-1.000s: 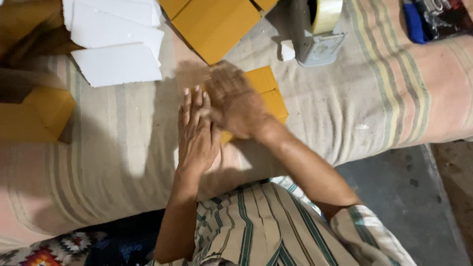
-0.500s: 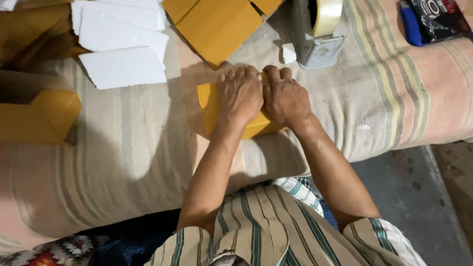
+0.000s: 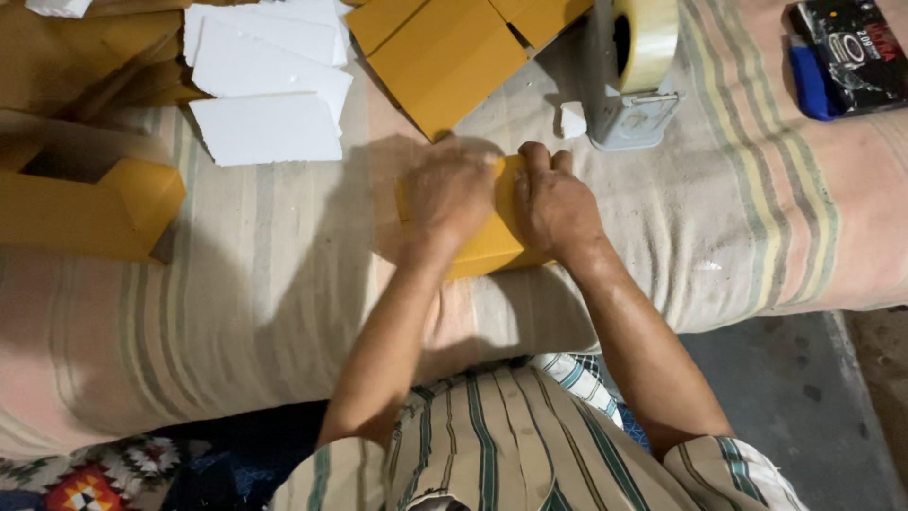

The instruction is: The person repeatedly folds and presses the flaps of small cardboard boxes on a table. They open and close the boxes multiple times, ensuring the flaps are properly aligned and creased. The person handles several boxes in succession, folding them into their final shape.

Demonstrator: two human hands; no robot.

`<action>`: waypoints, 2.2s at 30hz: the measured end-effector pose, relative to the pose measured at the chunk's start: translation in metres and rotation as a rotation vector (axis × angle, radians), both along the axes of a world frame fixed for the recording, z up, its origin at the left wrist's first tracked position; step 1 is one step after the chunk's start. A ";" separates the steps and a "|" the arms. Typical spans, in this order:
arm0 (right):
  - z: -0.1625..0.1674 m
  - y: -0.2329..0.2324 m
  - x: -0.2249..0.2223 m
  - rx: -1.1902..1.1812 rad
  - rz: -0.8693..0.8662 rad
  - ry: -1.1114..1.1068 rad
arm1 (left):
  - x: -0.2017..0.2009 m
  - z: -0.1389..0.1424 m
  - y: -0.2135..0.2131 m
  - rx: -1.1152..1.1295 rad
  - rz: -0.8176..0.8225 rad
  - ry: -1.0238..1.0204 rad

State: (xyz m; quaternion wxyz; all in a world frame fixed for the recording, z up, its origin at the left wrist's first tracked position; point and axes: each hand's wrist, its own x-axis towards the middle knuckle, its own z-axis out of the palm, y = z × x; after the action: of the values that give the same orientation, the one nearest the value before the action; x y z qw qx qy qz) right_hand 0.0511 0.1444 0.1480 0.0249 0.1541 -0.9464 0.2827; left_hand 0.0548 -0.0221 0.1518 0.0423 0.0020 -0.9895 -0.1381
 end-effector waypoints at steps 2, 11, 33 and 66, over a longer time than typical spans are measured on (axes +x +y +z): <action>0.002 0.004 0.004 0.025 0.090 0.155 | -0.008 0.005 0.032 -0.012 -0.073 0.003; 0.004 0.001 0.014 0.201 -0.094 0.333 | 0.026 0.001 -0.021 -0.004 -0.087 0.325; 0.010 -0.023 0.042 0.458 0.229 0.367 | 0.034 -0.005 -0.038 0.050 0.013 0.014; -0.005 0.045 0.034 -0.579 -0.161 -0.074 | 0.086 -0.080 -0.061 0.976 0.284 0.447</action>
State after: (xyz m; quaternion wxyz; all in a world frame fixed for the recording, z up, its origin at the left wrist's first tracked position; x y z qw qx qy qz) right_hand 0.0853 0.1896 0.1435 0.0555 0.0548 -0.8358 0.5435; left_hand 0.1409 -0.0834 0.0714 0.2635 0.1256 -0.7676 -0.5706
